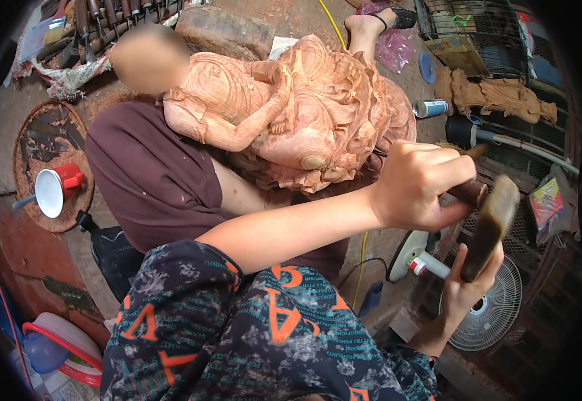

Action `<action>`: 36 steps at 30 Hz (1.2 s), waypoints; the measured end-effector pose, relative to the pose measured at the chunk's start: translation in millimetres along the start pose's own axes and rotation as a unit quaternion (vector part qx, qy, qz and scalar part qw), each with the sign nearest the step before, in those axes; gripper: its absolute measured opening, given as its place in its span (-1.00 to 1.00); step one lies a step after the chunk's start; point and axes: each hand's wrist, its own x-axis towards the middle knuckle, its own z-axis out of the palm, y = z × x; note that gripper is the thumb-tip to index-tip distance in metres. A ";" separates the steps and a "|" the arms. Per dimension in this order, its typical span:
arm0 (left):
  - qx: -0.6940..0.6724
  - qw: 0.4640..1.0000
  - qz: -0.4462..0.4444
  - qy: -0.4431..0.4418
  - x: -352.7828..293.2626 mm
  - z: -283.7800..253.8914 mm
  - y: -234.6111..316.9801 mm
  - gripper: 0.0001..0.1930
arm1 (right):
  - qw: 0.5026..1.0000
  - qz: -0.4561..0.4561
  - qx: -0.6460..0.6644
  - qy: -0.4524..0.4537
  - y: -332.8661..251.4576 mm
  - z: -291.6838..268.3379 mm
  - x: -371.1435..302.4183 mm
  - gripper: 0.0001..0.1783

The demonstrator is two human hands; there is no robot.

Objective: The person is carving a wooden sculpture of a reclining figure using a chisel and a wooden mallet. They repeatedly strike the chisel to shape the wood, occasionally pausing to select a different tool from a nearby collection.

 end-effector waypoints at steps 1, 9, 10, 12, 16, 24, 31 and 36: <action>-0.004 1.000 0.005 -0.001 0.9 -1.9 0.6 -0.77 | 0.998 0.024 0.062 -0.009 7.0 -3.8 -5.8 -0.49; 0.012 1.000 0.019 -0.014 -1.8 -6.7 -1.3 -0.79 | 0.994 0.056 0.090 -0.012 1.7 1.4 -4.9 -0.50; 0.017 0.999 0.030 -0.011 -2.0 -6.2 -2.5 -0.79 | 0.987 0.084 0.137 -0.017 11.4 -0.2 -11.8 -0.49; 0.016 1.000 0.013 -0.018 -2.9 -5.2 -0.3 -0.78 | 0.968 0.089 0.231 0.040 4.8 -7.4 -8.4 -0.52; 0.025 0.999 0.015 -0.017 -0.3 -3.7 0.2 -0.78 | 0.992 0.079 0.094 0.000 3.4 5.9 -14.4 -0.51; 0.049 0.991 0.066 -0.103 -14.4 -9.9 16.1 -0.73 | 0.920 0.170 0.345 -0.079 5.6 24.0 -30.9 -0.32; 0.034 0.983 0.092 -0.155 -28.3 14.4 39.3 -0.65 | 0.801 0.270 0.534 -0.022 -3.1 37.8 -43.1 -0.06; 0.067 0.983 0.094 -0.145 -30.8 16.6 34.3 -0.60 | 0.883 0.174 0.435 0.004 14.2 39.5 -55.3 -0.20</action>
